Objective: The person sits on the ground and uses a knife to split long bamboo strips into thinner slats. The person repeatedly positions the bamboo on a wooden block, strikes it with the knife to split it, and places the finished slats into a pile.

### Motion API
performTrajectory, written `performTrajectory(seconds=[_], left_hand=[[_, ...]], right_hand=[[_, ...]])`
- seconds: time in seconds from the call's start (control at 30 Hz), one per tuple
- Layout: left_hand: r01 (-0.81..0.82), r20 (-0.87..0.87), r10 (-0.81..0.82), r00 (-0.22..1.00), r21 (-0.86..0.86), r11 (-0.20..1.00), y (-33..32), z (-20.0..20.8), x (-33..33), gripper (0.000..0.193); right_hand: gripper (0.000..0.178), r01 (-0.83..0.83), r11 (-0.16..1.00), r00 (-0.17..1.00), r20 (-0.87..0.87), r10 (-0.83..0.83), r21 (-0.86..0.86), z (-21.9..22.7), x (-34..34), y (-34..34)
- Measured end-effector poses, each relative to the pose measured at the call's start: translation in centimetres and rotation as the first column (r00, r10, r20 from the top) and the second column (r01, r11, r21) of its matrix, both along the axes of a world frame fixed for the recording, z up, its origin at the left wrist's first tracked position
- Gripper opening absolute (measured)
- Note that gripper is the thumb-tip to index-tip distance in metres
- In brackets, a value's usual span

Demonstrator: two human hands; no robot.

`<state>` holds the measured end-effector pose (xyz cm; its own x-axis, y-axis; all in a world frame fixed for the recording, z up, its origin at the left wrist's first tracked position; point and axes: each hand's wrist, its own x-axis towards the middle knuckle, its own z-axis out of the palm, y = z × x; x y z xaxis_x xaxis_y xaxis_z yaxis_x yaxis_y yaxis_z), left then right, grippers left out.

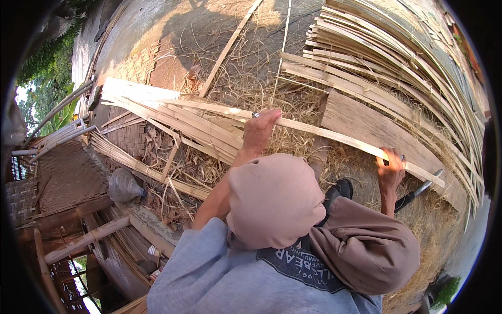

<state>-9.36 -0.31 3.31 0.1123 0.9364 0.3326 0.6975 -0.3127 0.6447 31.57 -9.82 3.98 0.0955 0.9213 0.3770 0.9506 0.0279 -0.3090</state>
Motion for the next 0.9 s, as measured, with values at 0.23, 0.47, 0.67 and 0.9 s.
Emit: performTrajectory(seconds=[0.23,0.47,0.67,0.9], left_hand=[[-0.452,0.484,0.575,0.66,-0.356,0.818,-2.8,0.2,-7.3,0.041],[0.14,0.531,0.586,0.612,-0.802,0.58,-9.0,0.4,-2.7,0.045],[0.694,0.811,0.437,0.39,-0.571,0.439,-12.4,11.8,2.6,0.038],[0.646,0.689,0.68,0.251,-0.643,0.412,-13.0,6.2,-0.6,0.036]], right_hand=[[0.024,-0.143,0.836,0.971,-0.239,0.015,-0.53,3.9,0.0,0.7],[0.042,-0.376,0.812,0.881,-0.444,0.164,-0.447,3.8,-1.6,1.0],[0.032,-0.479,0.769,0.628,-0.777,-0.037,-0.424,1.2,-8.4,0.6],[0.045,-0.655,0.564,0.715,-0.653,0.248,-0.503,0.4,-13.5,0.1]])
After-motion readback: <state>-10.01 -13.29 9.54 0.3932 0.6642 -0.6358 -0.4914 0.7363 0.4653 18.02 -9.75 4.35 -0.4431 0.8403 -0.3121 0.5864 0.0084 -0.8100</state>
